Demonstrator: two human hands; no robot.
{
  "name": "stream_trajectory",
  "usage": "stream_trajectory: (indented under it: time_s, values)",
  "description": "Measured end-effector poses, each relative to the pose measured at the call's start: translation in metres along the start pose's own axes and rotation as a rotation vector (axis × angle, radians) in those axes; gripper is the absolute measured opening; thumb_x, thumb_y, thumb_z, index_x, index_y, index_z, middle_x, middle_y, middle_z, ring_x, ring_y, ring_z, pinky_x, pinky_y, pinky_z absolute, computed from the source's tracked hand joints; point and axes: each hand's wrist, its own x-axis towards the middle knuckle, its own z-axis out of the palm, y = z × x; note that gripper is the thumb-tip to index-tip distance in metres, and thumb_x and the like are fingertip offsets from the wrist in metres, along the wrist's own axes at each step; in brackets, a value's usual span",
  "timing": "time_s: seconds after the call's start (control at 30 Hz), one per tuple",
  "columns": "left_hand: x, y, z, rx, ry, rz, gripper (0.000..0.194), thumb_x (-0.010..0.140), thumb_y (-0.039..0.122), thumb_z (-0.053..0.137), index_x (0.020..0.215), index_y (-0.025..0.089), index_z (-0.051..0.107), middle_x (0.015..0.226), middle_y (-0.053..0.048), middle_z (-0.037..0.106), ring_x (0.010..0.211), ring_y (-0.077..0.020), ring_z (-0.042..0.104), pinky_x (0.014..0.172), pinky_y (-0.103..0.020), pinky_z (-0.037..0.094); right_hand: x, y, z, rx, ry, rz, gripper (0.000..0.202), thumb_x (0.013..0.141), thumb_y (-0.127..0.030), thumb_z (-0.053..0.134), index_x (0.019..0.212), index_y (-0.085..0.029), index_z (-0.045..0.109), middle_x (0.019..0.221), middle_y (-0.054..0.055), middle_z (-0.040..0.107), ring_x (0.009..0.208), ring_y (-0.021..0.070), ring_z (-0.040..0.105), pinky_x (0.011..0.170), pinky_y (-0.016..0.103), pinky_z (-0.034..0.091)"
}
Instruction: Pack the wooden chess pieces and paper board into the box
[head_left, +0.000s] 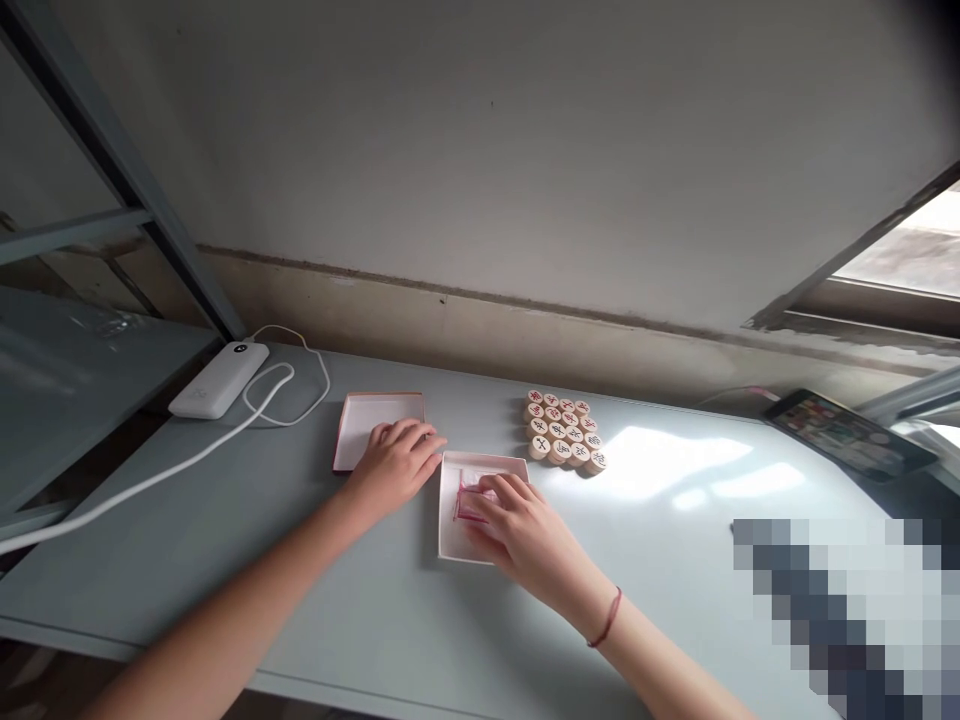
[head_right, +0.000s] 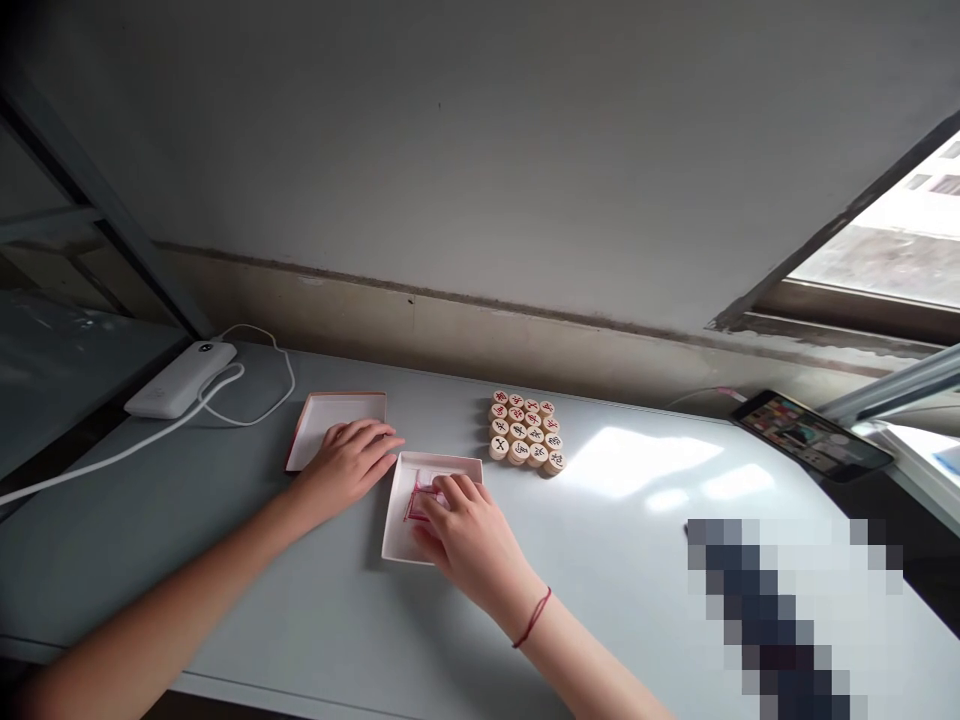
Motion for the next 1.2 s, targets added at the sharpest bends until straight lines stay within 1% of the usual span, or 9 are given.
stream_trajectory:
  time_s: [0.13, 0.23, 0.33, 0.53, 0.67, 0.83, 0.93, 1.07, 1.2]
  values:
    - [0.003, 0.012, -0.006, 0.086, 0.072, 0.058, 0.022, 0.097, 0.026, 0.045, 0.108, 0.022, 0.063, 0.11, -0.004, 0.067, 0.102, -0.0236, 0.052, 0.078, -0.037, 0.034, -0.002, -0.005, -0.002, 0.023, -0.009, -0.008, 0.022, 0.088, -0.02, 0.056, 0.108, -0.023, 0.064, 0.106, 0.01, 0.063, 0.1, 0.0258, 0.058, 0.078, 0.04, 0.053]
    - [0.001, 0.025, -0.004, 0.152, 0.069, 0.023, 0.018, 0.095, 0.021, 0.048, 0.097, 0.022, 0.066, 0.091, -0.003, 0.07, 0.089, -0.0219, 0.054, 0.071, -0.037, 0.032, -0.001, -0.004, -0.003, 0.047, -0.003, -0.031, 0.023, 0.088, -0.015, 0.055, 0.107, -0.024, 0.065, 0.111, 0.009, 0.063, 0.105, 0.0256, 0.058, 0.084, 0.042, 0.053]
    - [-0.001, 0.03, 0.0, 0.181, 0.056, 0.006, 0.017, 0.093, 0.018, 0.05, 0.095, 0.022, 0.066, 0.08, -0.002, 0.069, 0.087, -0.0219, 0.055, 0.073, -0.039, 0.031, 0.0, -0.002, -0.002, 0.08, -0.001, -0.043, 0.024, 0.089, -0.015, 0.054, 0.108, -0.024, 0.066, 0.115, 0.008, 0.064, 0.109, 0.0246, 0.057, 0.089, 0.042, 0.052]
    - [-0.001, 0.022, 0.003, 0.124, 0.045, 0.026, 0.02, 0.096, 0.022, 0.045, 0.103, 0.022, 0.064, 0.088, -0.003, 0.07, 0.096, -0.0223, 0.055, 0.085, -0.042, 0.031, 0.0, -0.003, -0.006, 0.123, -0.01, -0.046, 0.021, 0.089, -0.018, 0.056, 0.107, -0.024, 0.066, 0.116, 0.007, 0.064, 0.112, 0.0236, 0.056, 0.092, 0.041, 0.051]
    - [0.0, 0.012, 0.003, 0.089, -0.03, 0.056, 0.023, 0.096, 0.02, 0.042, 0.107, 0.02, 0.063, 0.095, -0.006, 0.069, 0.096, -0.0229, 0.054, 0.083, -0.04, 0.034, 0.005, 0.004, -0.012, 0.16, 0.068, -0.005, 0.019, 0.089, -0.021, 0.056, 0.104, -0.024, 0.066, 0.115, 0.008, 0.064, 0.108, 0.0228, 0.057, 0.089, 0.039, 0.051]
    - [0.001, 0.003, 0.002, 0.024, -0.124, 0.092, 0.035, 0.087, 0.001, 0.04, 0.108, 0.019, 0.061, 0.099, -0.006, 0.067, 0.097, -0.0216, 0.055, 0.083, -0.038, 0.034, 0.033, 0.048, -0.024, 0.118, 0.253, 0.176, 0.022, 0.092, -0.028, 0.049, 0.102, -0.021, 0.067, 0.108, 0.009, 0.065, 0.102, 0.0234, 0.059, 0.09, 0.039, 0.047]
    - [0.0, 0.002, 0.0, 0.012, -0.135, 0.086, 0.036, 0.085, 0.0, 0.04, 0.105, 0.019, 0.062, 0.097, -0.006, 0.067, 0.093, -0.0209, 0.056, 0.082, -0.037, 0.034, 0.06, 0.08, -0.028, -0.061, 0.295, 0.387, 0.027, 0.09, -0.025, 0.045, 0.104, -0.017, 0.067, 0.108, 0.011, 0.065, 0.099, 0.0244, 0.058, 0.087, 0.037, 0.044]
    - [-0.002, 0.002, -0.002, 0.034, -0.15, 0.076, 0.037, 0.084, -0.001, 0.039, 0.104, 0.019, 0.062, 0.092, -0.005, 0.067, 0.087, -0.0201, 0.056, 0.08, -0.037, 0.033, 0.092, 0.102, -0.029, -0.228, 0.108, 0.645, 0.032, 0.088, -0.029, 0.045, 0.109, -0.013, 0.064, 0.11, 0.015, 0.064, 0.102, 0.0268, 0.056, 0.081, 0.033, 0.042]
    - [-0.001, 0.002, -0.006, 0.039, -0.112, 0.072, 0.033, 0.085, 0.003, 0.04, 0.104, 0.019, 0.063, 0.1, -0.006, 0.066, 0.093, -0.0215, 0.055, 0.08, -0.038, 0.034, 0.107, 0.103, -0.027, -0.269, -0.046, 0.759, 0.027, 0.085, -0.023, 0.047, 0.104, -0.013, 0.065, 0.1, 0.016, 0.067, 0.096, 0.0277, 0.06, 0.071, 0.031, 0.042]
